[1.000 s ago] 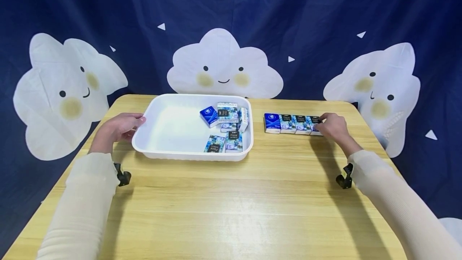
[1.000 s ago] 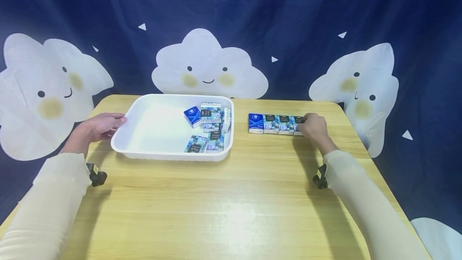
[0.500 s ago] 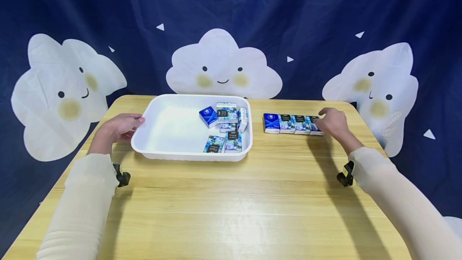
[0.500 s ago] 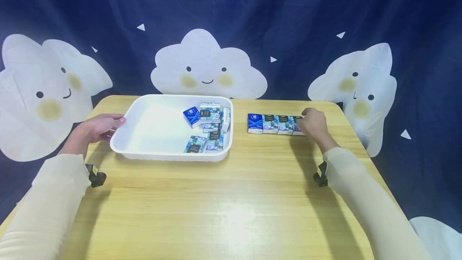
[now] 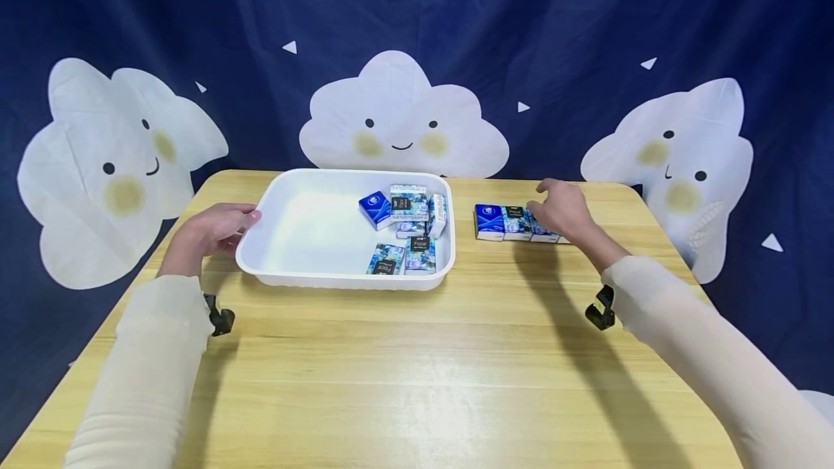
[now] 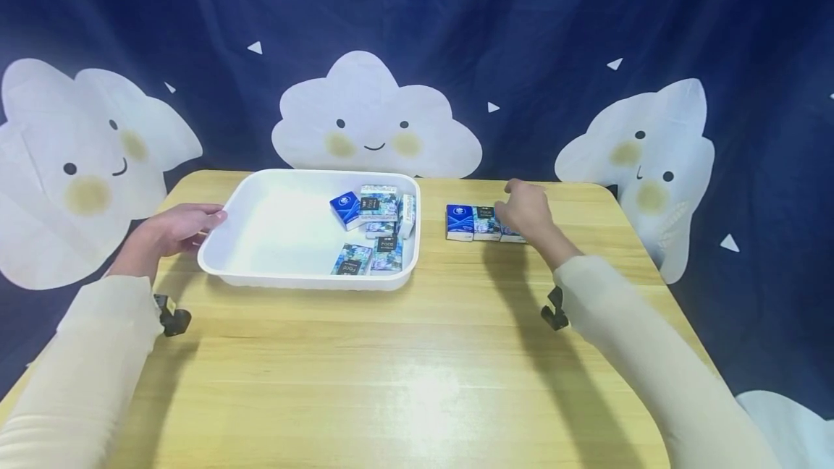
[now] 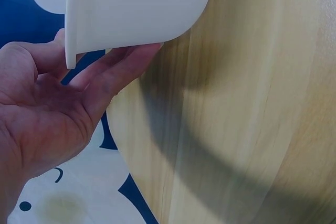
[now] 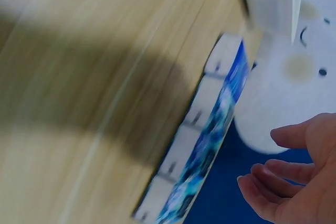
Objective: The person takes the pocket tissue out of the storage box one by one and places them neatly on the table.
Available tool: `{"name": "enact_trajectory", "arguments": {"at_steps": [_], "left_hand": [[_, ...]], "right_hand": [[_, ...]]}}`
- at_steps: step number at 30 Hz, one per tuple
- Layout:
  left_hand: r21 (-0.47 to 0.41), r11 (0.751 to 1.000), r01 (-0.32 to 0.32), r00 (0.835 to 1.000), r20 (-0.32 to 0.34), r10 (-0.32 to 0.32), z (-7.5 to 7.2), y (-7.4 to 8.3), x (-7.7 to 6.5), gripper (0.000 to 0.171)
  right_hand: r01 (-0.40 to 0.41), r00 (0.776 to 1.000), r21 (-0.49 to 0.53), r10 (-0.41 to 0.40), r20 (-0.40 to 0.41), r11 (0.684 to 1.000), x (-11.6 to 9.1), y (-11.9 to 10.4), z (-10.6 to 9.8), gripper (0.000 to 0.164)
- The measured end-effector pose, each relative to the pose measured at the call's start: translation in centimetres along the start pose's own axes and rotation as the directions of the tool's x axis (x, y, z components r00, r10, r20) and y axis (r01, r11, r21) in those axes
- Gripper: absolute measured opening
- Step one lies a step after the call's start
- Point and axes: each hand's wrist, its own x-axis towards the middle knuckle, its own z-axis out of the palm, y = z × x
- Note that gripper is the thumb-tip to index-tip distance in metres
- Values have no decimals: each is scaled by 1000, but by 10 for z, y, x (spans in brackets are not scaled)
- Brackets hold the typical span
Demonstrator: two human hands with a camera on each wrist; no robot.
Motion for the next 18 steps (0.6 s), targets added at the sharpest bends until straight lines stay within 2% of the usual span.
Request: {"name": "enact_trajectory", "arguments": {"at_steps": [5,11,18], "left_hand": [[-1,1000,2,1000,-1,-2,0,0,0,62],[2,1000,0,1000,-2,0,1,2,0,62],[2,1000,4,1000,-4,-4,1,1,0,61]], "right_hand": [[72,997,12,-72,1,997,0,-30,7,43],[185,983,2,-185,-17,983,-5,-69,21,38],[270,962,3,-270,30,963,-14,-115,36,36]]}}
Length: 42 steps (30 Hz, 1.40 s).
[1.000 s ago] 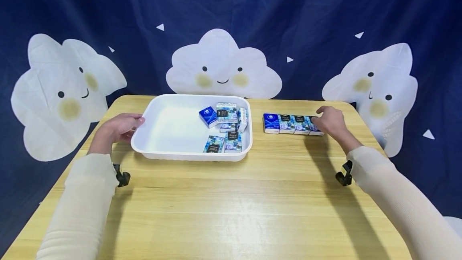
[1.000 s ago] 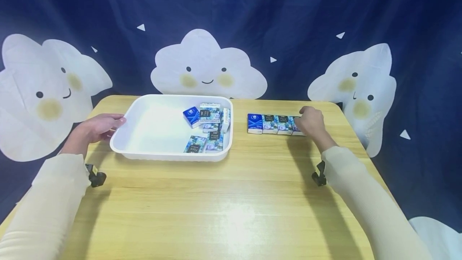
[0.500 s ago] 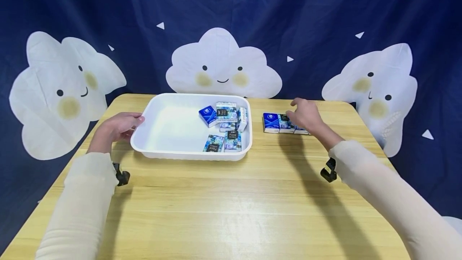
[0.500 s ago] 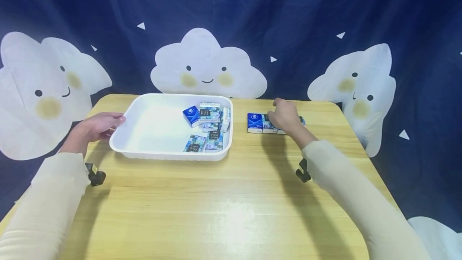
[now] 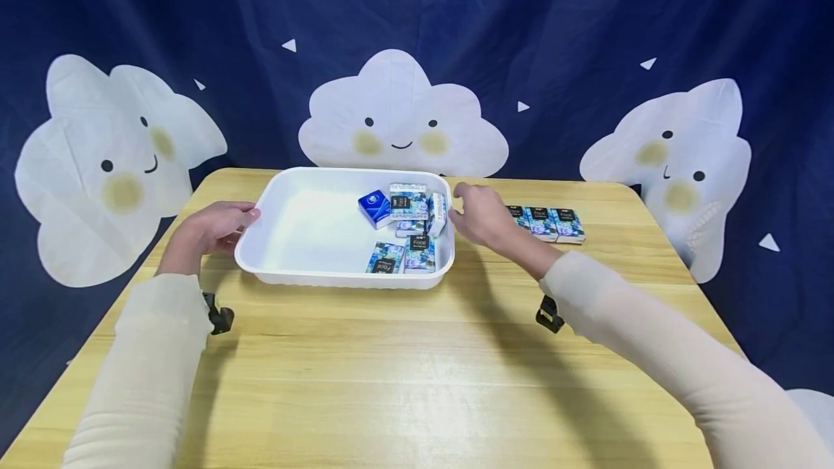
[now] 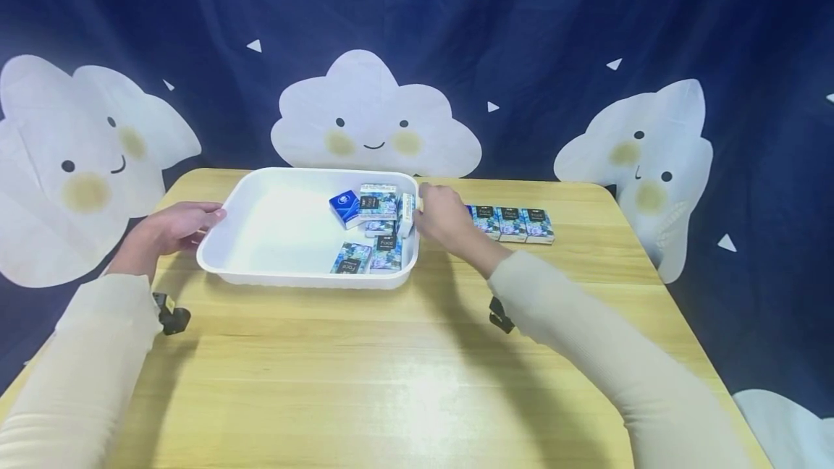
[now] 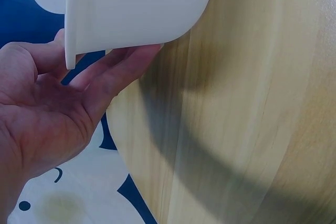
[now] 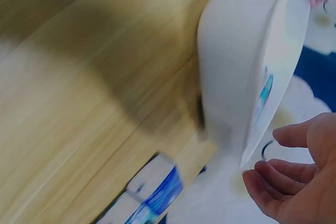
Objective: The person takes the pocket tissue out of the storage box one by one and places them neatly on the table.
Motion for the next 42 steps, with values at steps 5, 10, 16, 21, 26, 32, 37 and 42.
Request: {"name": "enact_trajectory", "arguments": {"at_steps": [5,10,16,21,26,32,37,42], "left_hand": [[-2,1000,-2,1000,-3,2,0,0,0,61],[-1,1000,-2,1000,-8,2,0,0,0,61],[-1,1000,-8,1000,-8,8,0,0,2,61],[-3,1000,-9,1000,2,9,0,0,1,61],[0,1000,-16,1000,9,16,-1,-1,1,61],[3,1000,-11,1000,10,11,-1,-1,3,61],[2,1000,-15,1000,12,15,-2,-2,3,62],[-2,1000,-20,1000,20,20,-3,-3,3,61]], "right_hand": [[19,998,8,-20,52,1000,3,-25,14,37],[62,994,-8,-60,95,998,3,-45,28,38],[81,978,-25,-74,197,996,3,-62,37,45],[72,961,3,-70,269,997,4,-72,43,57],[109,940,3,-103,326,994,5,-78,48,69],[154,920,-41,-128,371,987,7,-84,55,68],[164,910,-65,-125,395,984,7,-88,59,64],[152,892,-57,-112,438,987,8,-91,62,64]]}}
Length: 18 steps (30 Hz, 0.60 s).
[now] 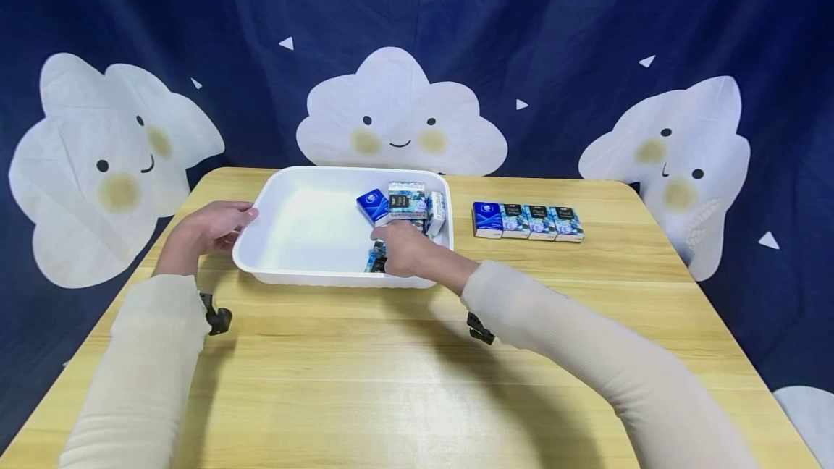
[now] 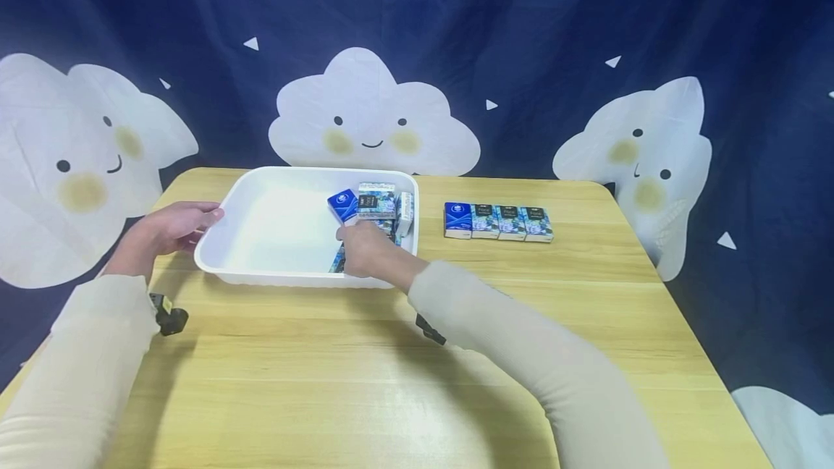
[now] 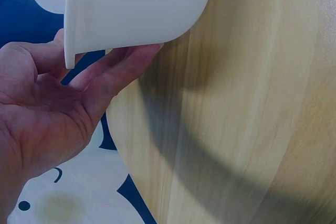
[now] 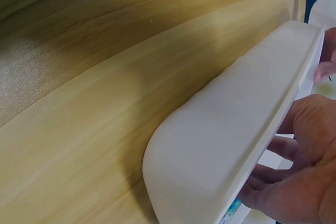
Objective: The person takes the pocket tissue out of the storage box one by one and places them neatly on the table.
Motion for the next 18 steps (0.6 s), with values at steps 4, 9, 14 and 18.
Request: {"name": "enact_trajectory", "arguments": {"at_steps": [4,9,14,18], "left_hand": [[7,1000,-6,1000,-4,6,0,-1,1,61],[4,1000,-12,1000,1,12,0,-2,1,61],[-2,1000,-15,1000,6,15,-1,-3,1,62],[0,1000,-13,1000,2,13,-1,-3,1,62]], "right_hand": [[-20,1000,10,19,19,1000,0,-2,0,59],[-41,999,32,41,25,999,1,-3,0,57],[-41,999,29,41,22,999,3,-4,1,58],[-49,999,33,49,15,998,5,-5,2,58]]}}
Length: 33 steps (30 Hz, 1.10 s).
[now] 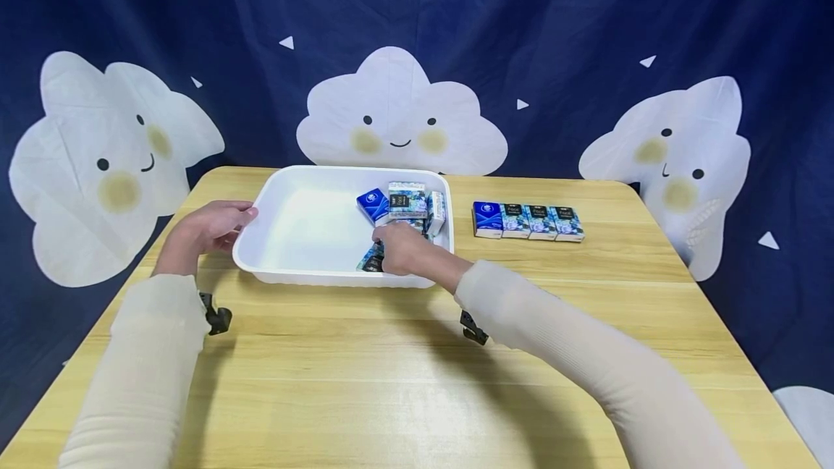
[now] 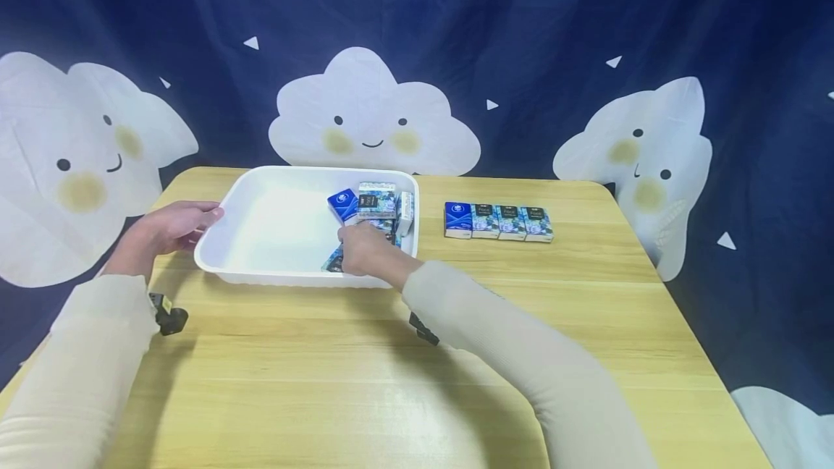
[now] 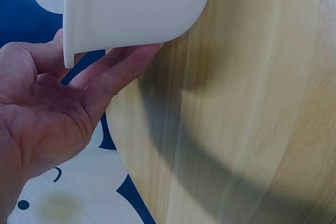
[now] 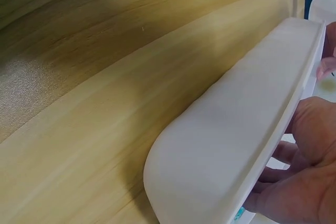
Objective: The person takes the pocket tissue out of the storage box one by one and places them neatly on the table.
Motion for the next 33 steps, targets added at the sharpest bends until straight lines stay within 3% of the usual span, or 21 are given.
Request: {"name": "enact_trajectory", "arguments": {"at_steps": [9,15,18,26,33], "left_hand": [[1,1000,-3,1000,0,3,2,1,-2,62],[-2,1000,1,1000,1,-1,1,2,-2,63],[-6,1000,2,1000,1,-2,1,1,-2,63],[-10,1000,17,1000,5,-17,0,2,0,64],[-1,1000,17,1000,7,-17,0,1,0,64]], "right_hand": [[-57,998,-11,57,-6,998,5,-4,0,25],[-48,998,15,49,-29,999,5,-8,1,54],[-29,999,20,29,-26,999,8,-10,2,61],[-10,1000,-20,10,-7,1000,12,-11,5,54],[-8,1000,12,8,-12,1000,11,-12,5,45]]}}
